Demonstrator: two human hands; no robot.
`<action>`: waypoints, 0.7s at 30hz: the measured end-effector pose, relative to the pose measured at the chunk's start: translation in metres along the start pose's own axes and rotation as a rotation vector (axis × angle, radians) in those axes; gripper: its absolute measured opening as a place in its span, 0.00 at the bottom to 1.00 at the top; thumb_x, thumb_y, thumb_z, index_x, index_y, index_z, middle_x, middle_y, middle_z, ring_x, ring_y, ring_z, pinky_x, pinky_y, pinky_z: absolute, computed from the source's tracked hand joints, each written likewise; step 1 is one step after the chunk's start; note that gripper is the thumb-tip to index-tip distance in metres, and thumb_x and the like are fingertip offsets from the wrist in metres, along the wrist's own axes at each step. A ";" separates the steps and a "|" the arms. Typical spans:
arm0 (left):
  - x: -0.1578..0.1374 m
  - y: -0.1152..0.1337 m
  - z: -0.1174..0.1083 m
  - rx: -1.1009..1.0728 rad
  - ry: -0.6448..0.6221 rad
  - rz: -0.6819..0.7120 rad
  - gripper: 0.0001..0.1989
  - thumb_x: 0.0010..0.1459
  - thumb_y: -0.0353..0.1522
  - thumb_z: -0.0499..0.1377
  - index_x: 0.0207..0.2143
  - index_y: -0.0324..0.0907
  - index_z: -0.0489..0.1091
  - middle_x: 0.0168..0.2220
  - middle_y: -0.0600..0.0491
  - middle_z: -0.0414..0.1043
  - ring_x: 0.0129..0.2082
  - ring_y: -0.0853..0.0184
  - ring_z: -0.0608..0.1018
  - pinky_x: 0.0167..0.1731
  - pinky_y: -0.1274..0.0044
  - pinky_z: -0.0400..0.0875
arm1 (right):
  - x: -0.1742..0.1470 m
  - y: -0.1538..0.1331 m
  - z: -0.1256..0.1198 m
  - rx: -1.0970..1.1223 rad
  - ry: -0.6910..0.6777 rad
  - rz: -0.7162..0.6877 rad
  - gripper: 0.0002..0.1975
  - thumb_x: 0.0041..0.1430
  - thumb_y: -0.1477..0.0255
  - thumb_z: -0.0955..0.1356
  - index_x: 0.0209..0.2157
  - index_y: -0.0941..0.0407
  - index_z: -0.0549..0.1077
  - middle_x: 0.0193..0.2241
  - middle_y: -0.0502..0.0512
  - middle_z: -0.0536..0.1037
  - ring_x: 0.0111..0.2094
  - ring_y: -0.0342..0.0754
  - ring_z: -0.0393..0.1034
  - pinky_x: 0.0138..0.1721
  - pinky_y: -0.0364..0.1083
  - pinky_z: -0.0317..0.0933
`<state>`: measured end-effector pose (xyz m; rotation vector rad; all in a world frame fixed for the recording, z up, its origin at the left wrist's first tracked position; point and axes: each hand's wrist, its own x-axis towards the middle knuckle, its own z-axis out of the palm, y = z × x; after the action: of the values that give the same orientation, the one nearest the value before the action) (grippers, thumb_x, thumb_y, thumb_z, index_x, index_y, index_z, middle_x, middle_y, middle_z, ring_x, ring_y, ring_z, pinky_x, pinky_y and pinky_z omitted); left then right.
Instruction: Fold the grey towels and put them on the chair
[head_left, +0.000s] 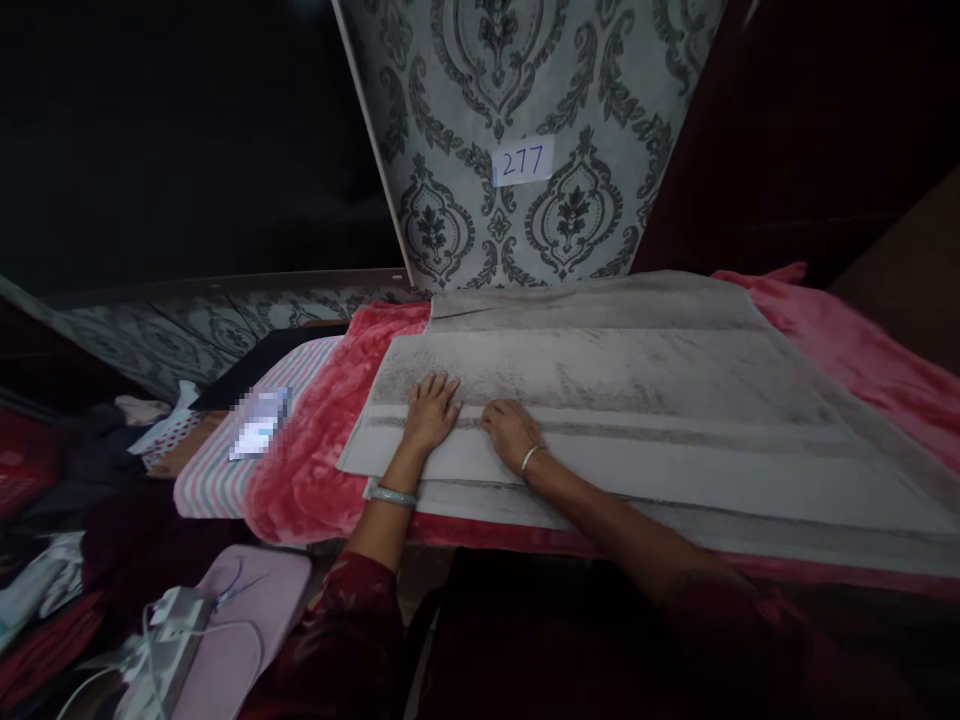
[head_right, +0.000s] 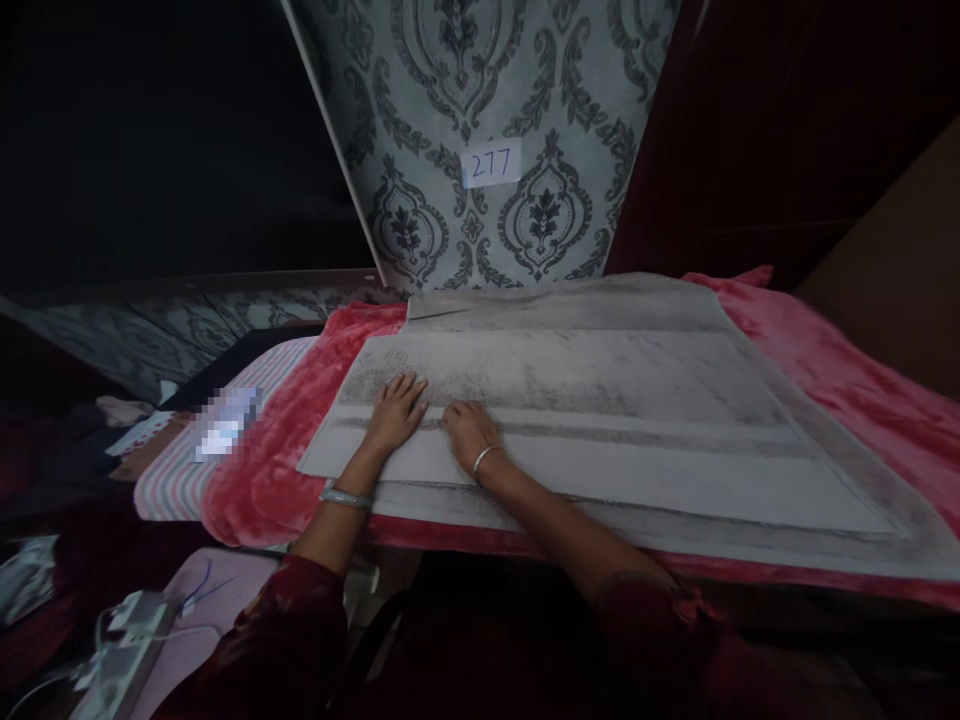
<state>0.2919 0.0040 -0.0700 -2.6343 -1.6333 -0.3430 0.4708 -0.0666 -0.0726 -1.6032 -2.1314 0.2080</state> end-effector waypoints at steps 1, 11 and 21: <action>0.000 0.000 0.000 -0.002 0.000 0.002 0.27 0.69 0.40 0.48 0.67 0.45 0.60 0.70 0.46 0.55 0.71 0.54 0.54 0.67 0.55 0.50 | 0.000 0.003 0.000 0.015 0.012 0.015 0.11 0.67 0.77 0.62 0.38 0.57 0.77 0.41 0.60 0.77 0.46 0.52 0.69 0.51 0.49 0.60; -0.001 0.000 0.000 -0.024 -0.009 -0.007 0.26 0.68 0.39 0.48 0.67 0.44 0.60 0.70 0.46 0.54 0.71 0.54 0.54 0.68 0.54 0.49 | -0.009 0.010 0.000 0.099 0.066 0.010 0.13 0.68 0.75 0.62 0.48 0.58 0.77 0.48 0.59 0.78 0.51 0.51 0.69 0.54 0.49 0.61; -0.001 0.002 -0.003 0.072 -0.058 0.008 0.29 0.69 0.40 0.44 0.70 0.43 0.54 0.72 0.45 0.49 0.72 0.53 0.51 0.67 0.52 0.47 | -0.007 0.046 -0.028 -0.230 -0.039 0.002 0.24 0.70 0.64 0.62 0.65 0.52 0.65 0.67 0.60 0.61 0.66 0.58 0.52 0.63 0.61 0.50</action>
<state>0.2926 0.0023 -0.0673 -2.6213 -1.6180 -0.2046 0.5249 -0.0635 -0.0672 -1.7400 -2.2515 -0.0062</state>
